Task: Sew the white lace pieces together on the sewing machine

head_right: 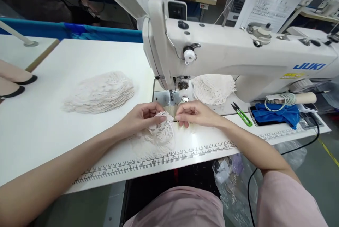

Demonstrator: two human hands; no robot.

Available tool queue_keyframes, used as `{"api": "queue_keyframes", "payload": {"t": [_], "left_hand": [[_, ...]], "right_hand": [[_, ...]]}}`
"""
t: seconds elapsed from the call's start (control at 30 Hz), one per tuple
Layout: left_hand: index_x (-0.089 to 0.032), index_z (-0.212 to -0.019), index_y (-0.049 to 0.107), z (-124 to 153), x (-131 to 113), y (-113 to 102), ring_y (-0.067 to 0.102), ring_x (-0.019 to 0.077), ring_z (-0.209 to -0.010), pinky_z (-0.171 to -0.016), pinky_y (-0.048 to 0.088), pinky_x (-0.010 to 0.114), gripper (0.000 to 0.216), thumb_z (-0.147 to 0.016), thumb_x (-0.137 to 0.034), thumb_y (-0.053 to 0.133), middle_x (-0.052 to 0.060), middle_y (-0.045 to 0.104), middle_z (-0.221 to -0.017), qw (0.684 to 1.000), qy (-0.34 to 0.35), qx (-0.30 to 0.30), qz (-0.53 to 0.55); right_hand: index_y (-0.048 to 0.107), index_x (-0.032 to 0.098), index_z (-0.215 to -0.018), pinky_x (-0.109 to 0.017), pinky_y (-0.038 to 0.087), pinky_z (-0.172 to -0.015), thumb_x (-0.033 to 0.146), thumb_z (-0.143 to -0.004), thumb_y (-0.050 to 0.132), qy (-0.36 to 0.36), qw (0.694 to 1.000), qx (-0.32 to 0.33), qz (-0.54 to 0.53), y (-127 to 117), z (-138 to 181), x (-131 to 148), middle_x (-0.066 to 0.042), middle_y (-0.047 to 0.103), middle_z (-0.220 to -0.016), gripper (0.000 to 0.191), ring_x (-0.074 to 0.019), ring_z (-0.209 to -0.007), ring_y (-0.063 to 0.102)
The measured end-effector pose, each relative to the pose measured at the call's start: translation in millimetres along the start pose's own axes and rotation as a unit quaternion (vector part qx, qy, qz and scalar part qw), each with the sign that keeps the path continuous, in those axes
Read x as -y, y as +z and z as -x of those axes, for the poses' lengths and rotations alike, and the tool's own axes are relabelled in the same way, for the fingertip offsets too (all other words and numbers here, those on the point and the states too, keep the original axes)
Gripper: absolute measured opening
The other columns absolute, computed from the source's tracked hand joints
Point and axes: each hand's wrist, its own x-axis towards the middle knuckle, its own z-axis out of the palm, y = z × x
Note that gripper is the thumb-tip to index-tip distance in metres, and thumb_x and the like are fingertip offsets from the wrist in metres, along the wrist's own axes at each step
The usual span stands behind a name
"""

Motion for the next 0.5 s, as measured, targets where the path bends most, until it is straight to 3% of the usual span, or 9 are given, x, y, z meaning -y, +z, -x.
{"api": "queue_keyframes", "payload": {"t": [0.27,0.4,0.5], "left_hand": [[-0.018,-0.081,0.056,1,-5,-2,0.052,0.0082,-0.057,-0.048,0.044,0.019,0.025,-0.085,-0.043,0.061,-0.002,0.055,-0.071,0.999,-0.017,0.011,-0.029],[-0.021,-0.099,0.065,-1,-7,3,0.061,0.0142,-0.081,-0.064,0.049,0.023,0.027,-0.080,-0.041,0.067,0.004,0.066,-0.096,0.998,0.016,-0.012,-0.055],[-0.021,-0.089,0.071,-1,-9,8,0.060,0.0124,-0.074,-0.060,0.046,0.022,0.019,-0.080,-0.038,0.068,0.003,0.070,-0.092,0.998,0.010,-0.039,-0.057]], "right_hand": [[0.062,0.016,-0.085,-0.018,0.049,-0.050,0.032,-0.090,0.061,-0.008,0.997,-0.058,-0.045,-2,-1,-7,0.002,0.068,-0.072,0.017,-0.0065,-0.059,0.062],[0.064,0.016,-0.087,-0.018,0.050,-0.051,0.031,-0.089,0.063,-0.015,0.997,-0.056,-0.051,5,-3,-8,0.001,0.067,-0.073,0.015,-0.0071,-0.059,0.062],[0.064,0.016,-0.087,-0.018,0.050,-0.049,0.030,-0.088,0.065,-0.027,0.996,-0.068,-0.051,10,-5,-11,0.003,0.062,-0.067,0.014,-0.0059,-0.054,0.059]]}}
